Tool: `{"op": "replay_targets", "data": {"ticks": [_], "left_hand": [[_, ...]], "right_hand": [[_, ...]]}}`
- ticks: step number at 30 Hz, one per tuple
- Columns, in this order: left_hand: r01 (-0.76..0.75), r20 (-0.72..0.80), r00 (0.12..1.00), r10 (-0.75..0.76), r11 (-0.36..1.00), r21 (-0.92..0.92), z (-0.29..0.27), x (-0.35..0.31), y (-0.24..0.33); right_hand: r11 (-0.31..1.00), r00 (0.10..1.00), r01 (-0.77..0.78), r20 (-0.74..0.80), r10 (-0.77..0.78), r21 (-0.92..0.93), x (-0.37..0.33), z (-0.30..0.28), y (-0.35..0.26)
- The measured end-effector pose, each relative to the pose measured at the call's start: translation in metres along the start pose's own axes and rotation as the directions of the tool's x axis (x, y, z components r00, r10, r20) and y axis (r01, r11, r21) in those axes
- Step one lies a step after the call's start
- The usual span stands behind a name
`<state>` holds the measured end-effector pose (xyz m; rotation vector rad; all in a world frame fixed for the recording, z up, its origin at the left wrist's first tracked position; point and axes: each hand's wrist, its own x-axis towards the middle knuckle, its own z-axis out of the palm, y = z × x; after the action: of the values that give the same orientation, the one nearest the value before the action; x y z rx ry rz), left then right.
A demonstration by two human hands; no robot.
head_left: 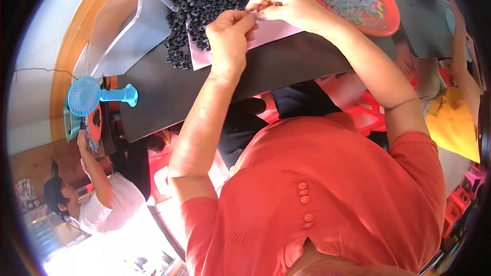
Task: Assembling small black plastic components by hand at a workbench.
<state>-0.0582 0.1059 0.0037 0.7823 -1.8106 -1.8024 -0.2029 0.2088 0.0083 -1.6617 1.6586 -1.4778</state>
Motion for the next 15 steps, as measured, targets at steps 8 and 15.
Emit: {"op": "replay_targets", "data": {"ticks": [8, 15], "left_hand": [[0.146, 0.057, 0.989, -0.137, 0.819, -0.555, -0.006, -0.016, 0.003], [-0.416, -0.096, 0.792, 0.603, 0.648, 0.638, -0.068, 0.015, 0.006]], "right_hand": [[0.991, 0.999, -0.031, -0.018, 0.034, 0.13, -0.004, 0.014, -0.01], [0.982, 0.994, -0.102, -0.013, 0.106, 0.158, -0.005, 0.011, -0.012]]}}
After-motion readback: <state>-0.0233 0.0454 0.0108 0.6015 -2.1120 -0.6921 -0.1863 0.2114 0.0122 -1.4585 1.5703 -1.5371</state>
